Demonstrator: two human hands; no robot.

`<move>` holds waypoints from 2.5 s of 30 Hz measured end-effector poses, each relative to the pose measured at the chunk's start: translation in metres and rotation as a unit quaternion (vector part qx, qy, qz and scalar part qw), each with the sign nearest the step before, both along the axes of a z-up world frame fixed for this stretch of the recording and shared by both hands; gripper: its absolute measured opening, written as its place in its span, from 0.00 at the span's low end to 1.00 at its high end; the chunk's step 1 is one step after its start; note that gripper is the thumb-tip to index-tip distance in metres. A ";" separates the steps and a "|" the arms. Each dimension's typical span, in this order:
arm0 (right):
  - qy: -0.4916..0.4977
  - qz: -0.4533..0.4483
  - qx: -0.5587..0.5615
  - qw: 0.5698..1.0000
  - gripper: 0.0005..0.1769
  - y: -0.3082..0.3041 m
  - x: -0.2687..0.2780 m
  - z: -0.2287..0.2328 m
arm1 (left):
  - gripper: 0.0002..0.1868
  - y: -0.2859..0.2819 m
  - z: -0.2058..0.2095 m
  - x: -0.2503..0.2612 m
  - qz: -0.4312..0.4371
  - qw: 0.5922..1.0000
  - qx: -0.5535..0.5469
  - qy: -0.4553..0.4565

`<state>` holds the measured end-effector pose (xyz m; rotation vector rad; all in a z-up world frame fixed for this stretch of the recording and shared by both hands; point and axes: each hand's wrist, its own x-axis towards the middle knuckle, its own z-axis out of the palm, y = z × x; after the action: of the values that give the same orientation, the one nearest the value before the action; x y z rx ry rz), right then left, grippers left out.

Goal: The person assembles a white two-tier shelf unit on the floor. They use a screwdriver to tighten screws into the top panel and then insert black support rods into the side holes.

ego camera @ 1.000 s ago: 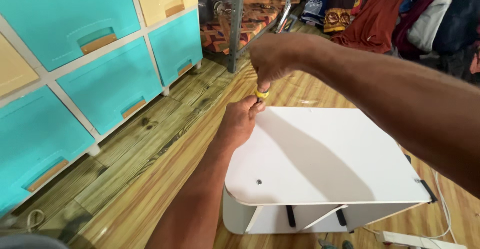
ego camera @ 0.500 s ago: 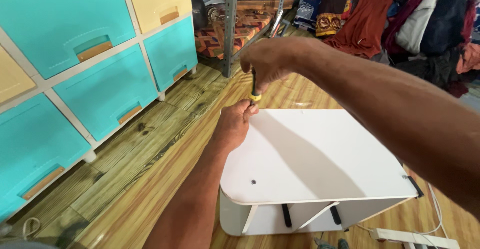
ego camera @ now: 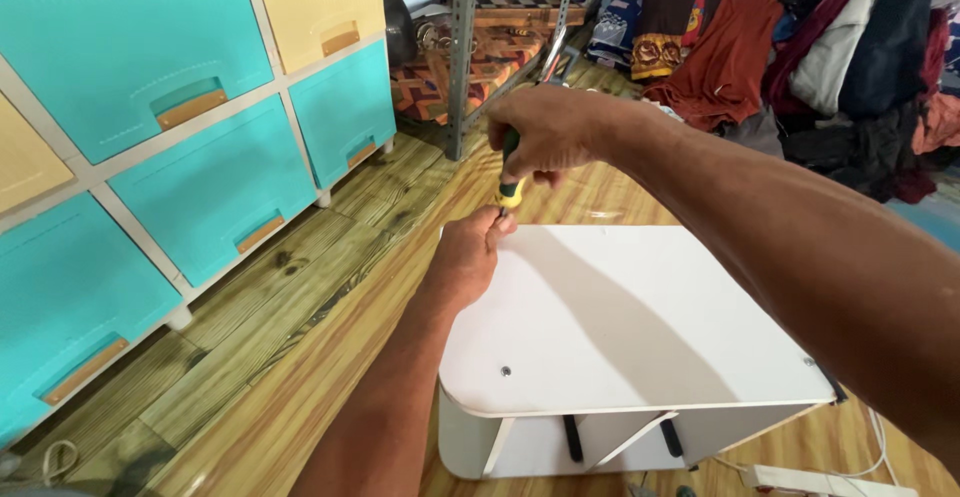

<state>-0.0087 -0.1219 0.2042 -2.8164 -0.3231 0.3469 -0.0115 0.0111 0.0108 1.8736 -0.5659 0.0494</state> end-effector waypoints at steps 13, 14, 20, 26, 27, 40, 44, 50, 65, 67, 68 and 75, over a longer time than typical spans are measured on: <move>0.001 -0.009 0.043 0.999 0.23 0.002 -0.002 -0.003 | 0.17 -0.001 -0.003 0.004 -0.011 1.000 -0.022 0.008; 0.002 -0.019 0.039 0.999 0.24 0.003 0.001 -0.006 | 0.18 -0.002 -0.006 0.007 -0.014 0.999 -0.034 -0.007; -0.046 -0.014 0.097 0.994 0.26 0.008 -0.008 -0.015 | 0.18 0.000 -0.003 0.003 0.002 0.999 -0.024 -0.022; -0.139 -0.053 0.277 0.949 0.25 -0.023 -0.037 -0.034 | 0.18 -0.006 0.015 -0.010 0.001 1.000 -0.008 0.022; -0.145 -0.072 0.283 0.945 0.24 -0.033 -0.040 -0.036 | 0.18 -0.011 0.015 -0.013 -0.003 0.999 -0.002 0.037; -0.243 -0.214 0.232 0.917 0.27 -0.188 -0.130 -0.029 | 0.14 -0.170 0.019 -0.073 -0.119 0.988 0.057 -0.084; -0.272 -0.262 0.226 0.898 0.29 -0.227 -0.159 -0.029 | 0.14 -0.223 0.023 -0.096 -0.153 0.984 0.061 -0.064; -0.313 -0.282 0.228 0.878 0.28 -0.277 -0.174 -0.036 | 0.14 -0.282 0.015 -0.093 -0.182 0.980 0.066 -0.045; -0.321 -0.269 0.231 0.878 0.27 -0.330 -0.133 -0.060 | 0.13 -0.335 0.016 -0.054 -0.173 0.984 0.008 0.042; -0.332 -0.252 0.232 0.879 0.27 -0.333 -0.132 -0.061 | 0.13 -0.338 0.017 -0.054 -0.172 0.984 0.008 0.046; -0.326 -0.256 0.231 0.880 0.28 -0.335 -0.131 -0.061 | 0.13 -0.339 0.017 -0.053 -0.170 0.984 0.008 0.053; -0.266 -0.201 0.239 0.912 0.25 -0.347 -0.122 -0.056 | 0.11 -0.341 0.014 -0.052 -0.152 0.987 -0.001 0.045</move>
<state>-0.1306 -0.4689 0.1482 -2.3504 0.0715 -0.5303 -0.0635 -0.3295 0.0246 1.7592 -0.7817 -0.2350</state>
